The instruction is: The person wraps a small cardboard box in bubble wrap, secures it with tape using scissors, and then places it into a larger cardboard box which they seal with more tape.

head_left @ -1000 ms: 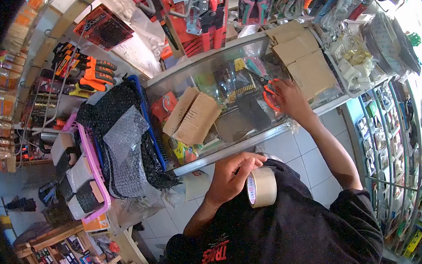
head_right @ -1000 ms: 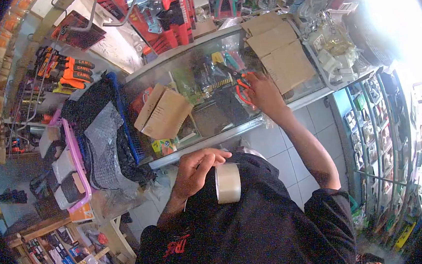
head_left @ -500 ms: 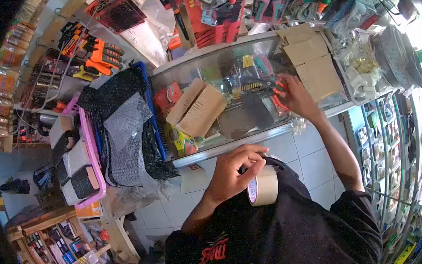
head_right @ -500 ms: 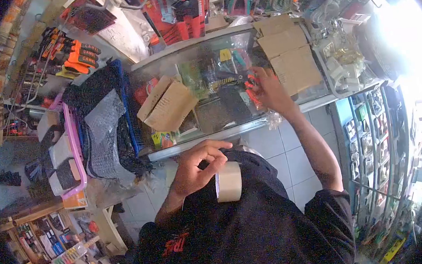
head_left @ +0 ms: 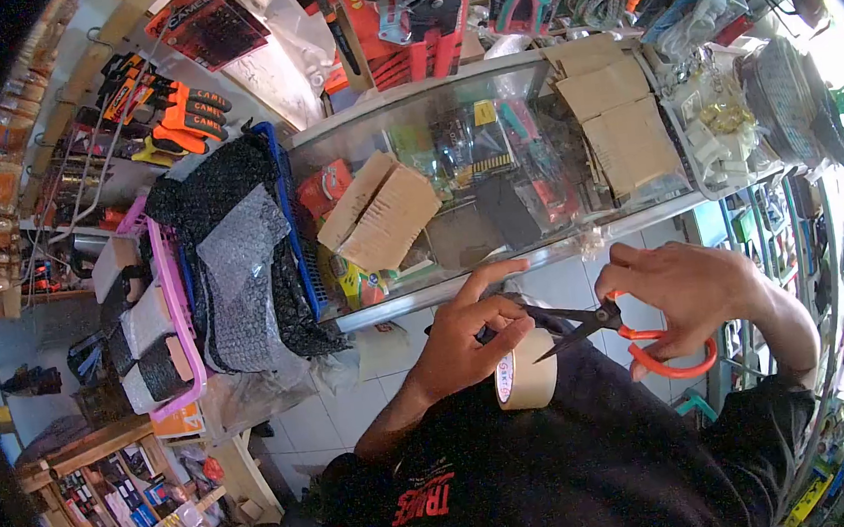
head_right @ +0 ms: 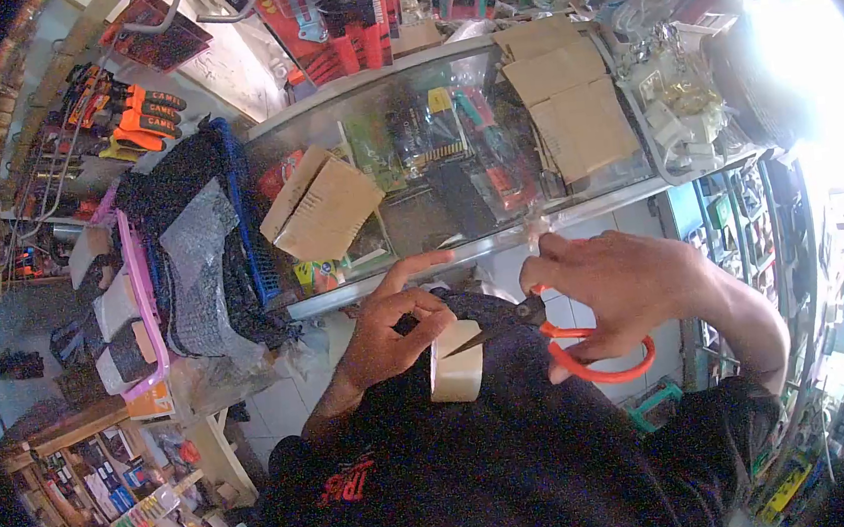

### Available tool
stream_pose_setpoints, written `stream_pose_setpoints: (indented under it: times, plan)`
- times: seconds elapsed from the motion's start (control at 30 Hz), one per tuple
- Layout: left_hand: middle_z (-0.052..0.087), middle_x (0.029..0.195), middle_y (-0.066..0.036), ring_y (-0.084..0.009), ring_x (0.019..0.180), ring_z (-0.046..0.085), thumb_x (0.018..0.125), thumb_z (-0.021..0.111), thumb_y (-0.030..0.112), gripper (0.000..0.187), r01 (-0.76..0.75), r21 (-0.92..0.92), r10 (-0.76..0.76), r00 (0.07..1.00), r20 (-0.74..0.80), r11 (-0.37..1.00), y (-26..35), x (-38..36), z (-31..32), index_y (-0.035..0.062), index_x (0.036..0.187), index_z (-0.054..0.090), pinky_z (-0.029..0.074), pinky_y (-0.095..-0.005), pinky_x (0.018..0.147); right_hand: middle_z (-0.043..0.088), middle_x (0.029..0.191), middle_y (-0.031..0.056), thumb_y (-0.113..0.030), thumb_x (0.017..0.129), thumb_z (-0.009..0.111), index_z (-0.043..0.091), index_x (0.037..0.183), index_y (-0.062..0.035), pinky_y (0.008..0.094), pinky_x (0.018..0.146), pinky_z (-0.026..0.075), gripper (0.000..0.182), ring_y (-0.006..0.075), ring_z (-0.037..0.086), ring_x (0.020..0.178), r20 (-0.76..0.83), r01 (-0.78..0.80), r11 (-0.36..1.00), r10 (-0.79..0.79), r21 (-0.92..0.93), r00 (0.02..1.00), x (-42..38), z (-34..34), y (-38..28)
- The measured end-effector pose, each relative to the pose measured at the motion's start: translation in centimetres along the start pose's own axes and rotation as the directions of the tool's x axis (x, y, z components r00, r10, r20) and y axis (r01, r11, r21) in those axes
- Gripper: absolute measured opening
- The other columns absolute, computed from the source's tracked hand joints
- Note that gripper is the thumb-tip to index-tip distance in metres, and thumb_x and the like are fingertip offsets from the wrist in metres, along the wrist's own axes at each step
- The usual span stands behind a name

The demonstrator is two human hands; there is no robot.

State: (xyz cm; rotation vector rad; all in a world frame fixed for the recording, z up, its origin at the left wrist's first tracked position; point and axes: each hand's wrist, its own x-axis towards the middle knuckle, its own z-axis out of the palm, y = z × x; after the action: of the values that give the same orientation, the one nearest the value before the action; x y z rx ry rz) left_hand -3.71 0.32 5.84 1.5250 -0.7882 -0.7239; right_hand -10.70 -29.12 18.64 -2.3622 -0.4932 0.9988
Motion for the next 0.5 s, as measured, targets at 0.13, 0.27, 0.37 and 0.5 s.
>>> stream_pose_setpoints:
  times: [0.13, 0.27, 0.37, 0.5]
  plan:
    - [0.053, 0.151, -0.02, -0.0214, 0.109, 0.069, 0.098, 0.071, 0.02, 0.02, -0.047, 0.016, 0.047, 0.999, -0.003, 0.999, -0.1, 0.0, 0.1, 0.0007, 0.091, 0.074, 0.058, -0.0326, 0.085, 0.059, 0.111, 0.0246, -0.069, 0.081, 0.077, 0.049, 0.123, -0.0018, 0.0524, 0.083, 0.052, 0.084, 0.0468, 0.066, 0.095, 0.125, -0.107, 0.993, 0.113, -0.051, 0.986, -0.4, -1.1, -1.6]
    - [0.053, 0.151, -0.018, -0.0206, 0.095, 0.074, 0.098, 0.071, 0.02, 0.021, -0.104, 0.065, 0.106, 0.994, -0.019, 0.992, 0.0, -0.4, 0.1, 0.0001, 0.093, 0.072, 0.06, -0.0327, 0.082, 0.061, 0.109, 0.0266, -0.074, 0.083, 0.071, 0.05, 0.124, 0.0005, 0.0532, 0.086, 0.053, 0.088, 0.0474, 0.067, 0.098, 0.207, -0.164, 0.981, 0.182, -0.098, 0.961, -0.5, -2.2, -2.6]
    - [0.053, 0.151, -0.019, -0.0199, 0.102, 0.07, 0.098, 0.072, 0.021, 0.02, -0.067, 0.031, 0.068, 0.997, -0.02, 0.997, 0.5, -0.6, 0.0, 0.0017, 0.093, 0.073, 0.058, -0.0329, 0.084, 0.063, 0.11, 0.0267, -0.077, 0.082, 0.069, 0.052, 0.125, 0.0011, 0.053, 0.087, 0.054, 0.09, 0.0472, 0.068, 0.1, 0.246, -0.143, 0.984, 0.165, -0.104, 0.955, -0.1, -2.5, -3.0]
    - [0.052, 0.152, -0.02, -0.0192, 0.109, 0.067, 0.097, 0.072, 0.022, 0.019, -0.068, 0.013, 0.068, 0.998, -0.011, 0.998, 0.5, -0.8, 0.0, 0.0033, 0.092, 0.075, 0.056, -0.0325, 0.087, 0.065, 0.111, 0.0273, -0.08, 0.082, 0.066, 0.055, 0.126, 0.002, 0.0523, 0.09, 0.054, 0.093, 0.0467, 0.068, 0.104, 0.259, -0.132, 0.982, 0.163, -0.134, 0.952, 0.9, -2.6, -3.3]
